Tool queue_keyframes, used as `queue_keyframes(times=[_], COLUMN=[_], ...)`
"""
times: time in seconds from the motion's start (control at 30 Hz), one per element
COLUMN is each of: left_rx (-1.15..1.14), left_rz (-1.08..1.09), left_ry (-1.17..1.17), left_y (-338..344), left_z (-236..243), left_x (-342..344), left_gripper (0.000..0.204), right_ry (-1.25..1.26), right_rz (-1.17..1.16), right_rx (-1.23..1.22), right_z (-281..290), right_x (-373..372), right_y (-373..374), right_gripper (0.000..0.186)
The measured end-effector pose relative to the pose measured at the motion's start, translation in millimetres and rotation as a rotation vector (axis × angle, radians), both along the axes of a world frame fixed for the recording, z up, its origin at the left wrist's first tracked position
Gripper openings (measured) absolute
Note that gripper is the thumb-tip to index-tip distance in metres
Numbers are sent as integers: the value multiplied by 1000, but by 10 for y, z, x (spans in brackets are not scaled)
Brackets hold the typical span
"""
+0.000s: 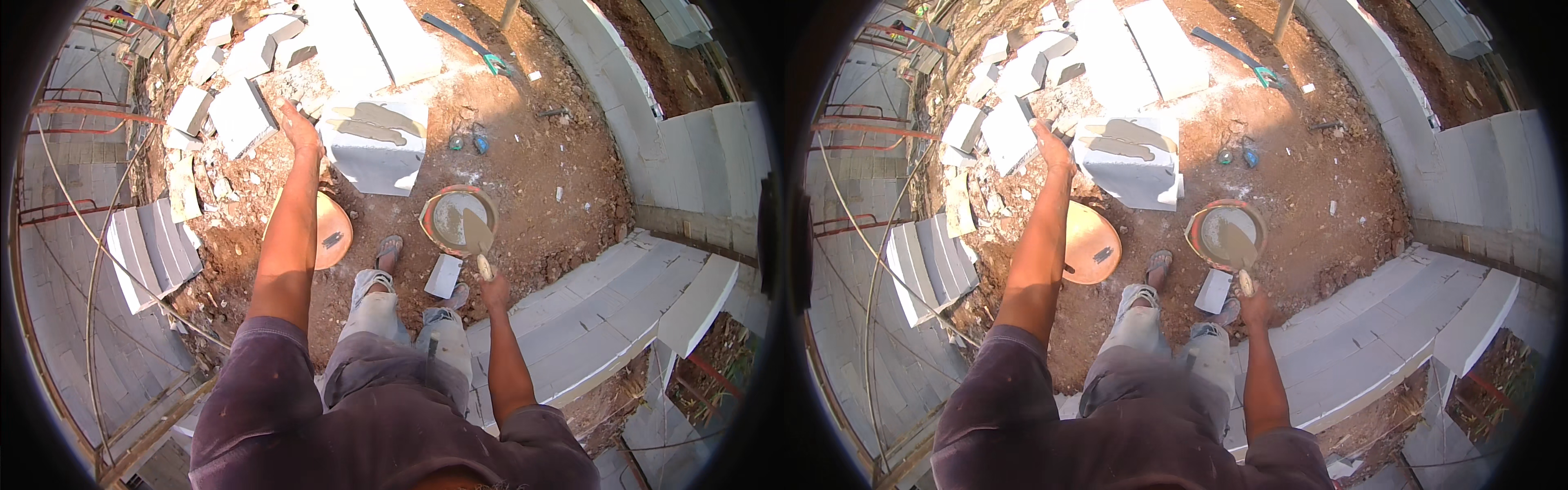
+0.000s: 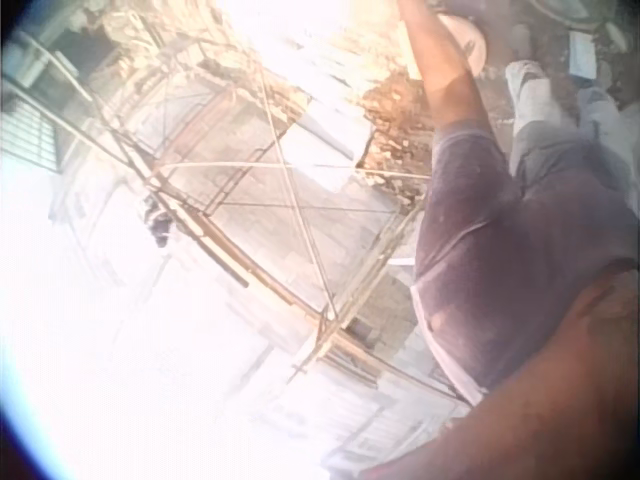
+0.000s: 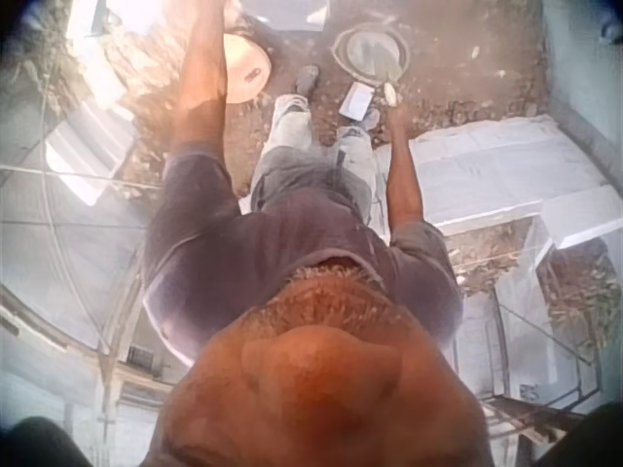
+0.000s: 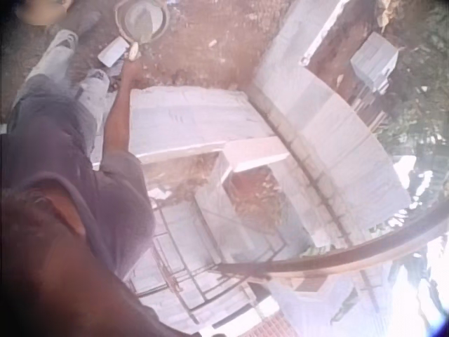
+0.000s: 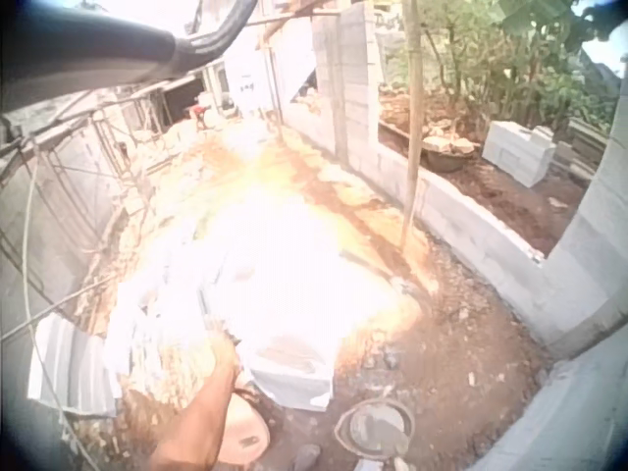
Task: The person applies adhesive to a curved wall section using a trowel, then picks up white rectangular tiles and places them onto the adhesive. The person adjusts the tiles to fit the curve and continues applying adhesive and placing tiles along the wall.
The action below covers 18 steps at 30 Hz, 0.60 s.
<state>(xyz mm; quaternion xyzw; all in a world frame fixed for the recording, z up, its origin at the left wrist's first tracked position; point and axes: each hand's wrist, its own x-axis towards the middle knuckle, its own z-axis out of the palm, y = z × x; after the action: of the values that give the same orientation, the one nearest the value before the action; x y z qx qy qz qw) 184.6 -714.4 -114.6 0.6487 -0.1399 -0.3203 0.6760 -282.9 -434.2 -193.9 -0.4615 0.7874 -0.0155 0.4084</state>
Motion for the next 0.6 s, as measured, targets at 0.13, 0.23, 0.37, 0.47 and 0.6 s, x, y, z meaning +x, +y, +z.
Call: queue_keyframes(times=[0.13,0.23,0.37,0.47,0.6], left_rx=[0,-18,-159,18,183], left_rz=[-155,-217,-241,-233,-536], left_ry=[-40,31,171,379,453], left_y=[-32,63,168,329,575], left_z=[46,123,-95,-833,-2571], left_x=[0,-38,8,140,960], left_gripper=[77,79,85,71,56], right_ry=[-25,-195,-334,-422,-595], right_rz=[140,275,423,487,636], right_rx=[-4,-171,-166,-127,-485], right_z=[-668,-651,-927,-883,-1632], right_x=[-77,205,678,1071,1514], right_y=[-221,-811,-1705,-2326,-2607], right_gripper=[58,68,110,119,129])
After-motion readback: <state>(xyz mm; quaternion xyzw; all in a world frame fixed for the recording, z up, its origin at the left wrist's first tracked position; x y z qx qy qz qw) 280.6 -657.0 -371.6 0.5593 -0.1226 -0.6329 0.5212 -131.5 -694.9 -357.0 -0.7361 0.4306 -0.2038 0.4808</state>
